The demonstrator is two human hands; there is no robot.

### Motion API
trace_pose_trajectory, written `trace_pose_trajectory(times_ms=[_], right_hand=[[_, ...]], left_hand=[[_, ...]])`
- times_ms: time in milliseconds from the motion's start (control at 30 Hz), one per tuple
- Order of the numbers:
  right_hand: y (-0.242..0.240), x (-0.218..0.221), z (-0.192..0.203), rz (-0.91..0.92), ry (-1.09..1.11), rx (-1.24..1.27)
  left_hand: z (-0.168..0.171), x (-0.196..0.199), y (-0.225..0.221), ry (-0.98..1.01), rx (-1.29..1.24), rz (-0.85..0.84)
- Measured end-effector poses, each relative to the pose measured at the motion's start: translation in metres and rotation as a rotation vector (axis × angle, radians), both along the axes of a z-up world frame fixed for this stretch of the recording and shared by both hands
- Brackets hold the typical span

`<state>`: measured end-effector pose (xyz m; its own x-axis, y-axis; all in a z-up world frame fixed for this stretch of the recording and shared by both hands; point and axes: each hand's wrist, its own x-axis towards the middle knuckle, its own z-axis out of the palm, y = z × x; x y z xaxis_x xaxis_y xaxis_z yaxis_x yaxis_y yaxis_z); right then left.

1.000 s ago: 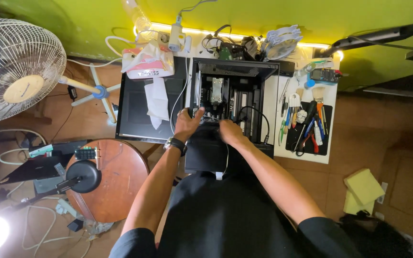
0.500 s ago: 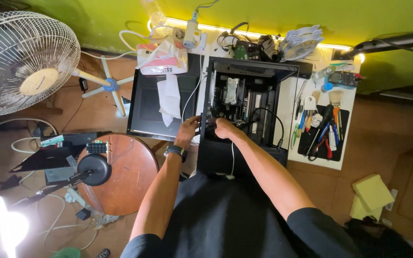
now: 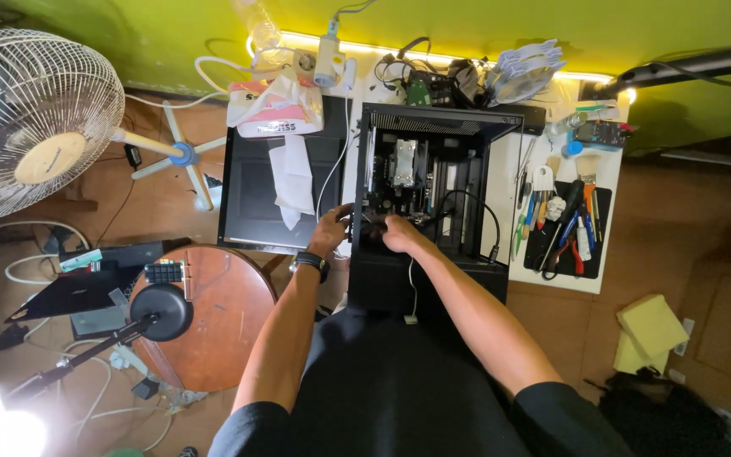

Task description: The person unscrews the side panel of a desktop computer case, removes the panel, and begins disconnecting internal components.

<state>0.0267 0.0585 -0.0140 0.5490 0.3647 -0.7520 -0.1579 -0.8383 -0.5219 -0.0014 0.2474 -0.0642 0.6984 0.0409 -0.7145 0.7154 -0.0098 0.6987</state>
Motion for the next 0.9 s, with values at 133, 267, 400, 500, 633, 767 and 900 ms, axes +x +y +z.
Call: trace_pose_trajectory(times_ms=[133,267,400,500,633,767,900], right_hand=[[0.011,0.006,0.031,0.014,0.009,0.013],[0.007,0.008,-0.018,0.05,-0.033,-0.083],[0.009,0.004,-0.052,0.051,-0.019,-0.096],[0.01,-0.001,-0.096,0.113,-0.044,-0.106],[0.017,0.001,-0.055,0.1,0.004,-0.073],[0.01,0.0,-0.05,0.041,-0.018,-0.042],[0.018,0.009,0.054,-0.017,-0.083,0.012]], left_hand=[[0.012,-0.004,-0.001,0.015,0.041,-0.046],[-0.006,-0.008,0.003,0.022,0.108,-0.103],[-0.003,-0.011,0.002,0.022,0.178,-0.199],[-0.03,-0.011,0.007,-0.008,0.196,-0.239],[-0.046,-0.009,0.012,0.0,0.239,-0.313],[-0.01,-0.005,0.003,-0.047,0.211,-0.164],[0.046,0.007,-0.001,-0.172,0.108,0.028]])
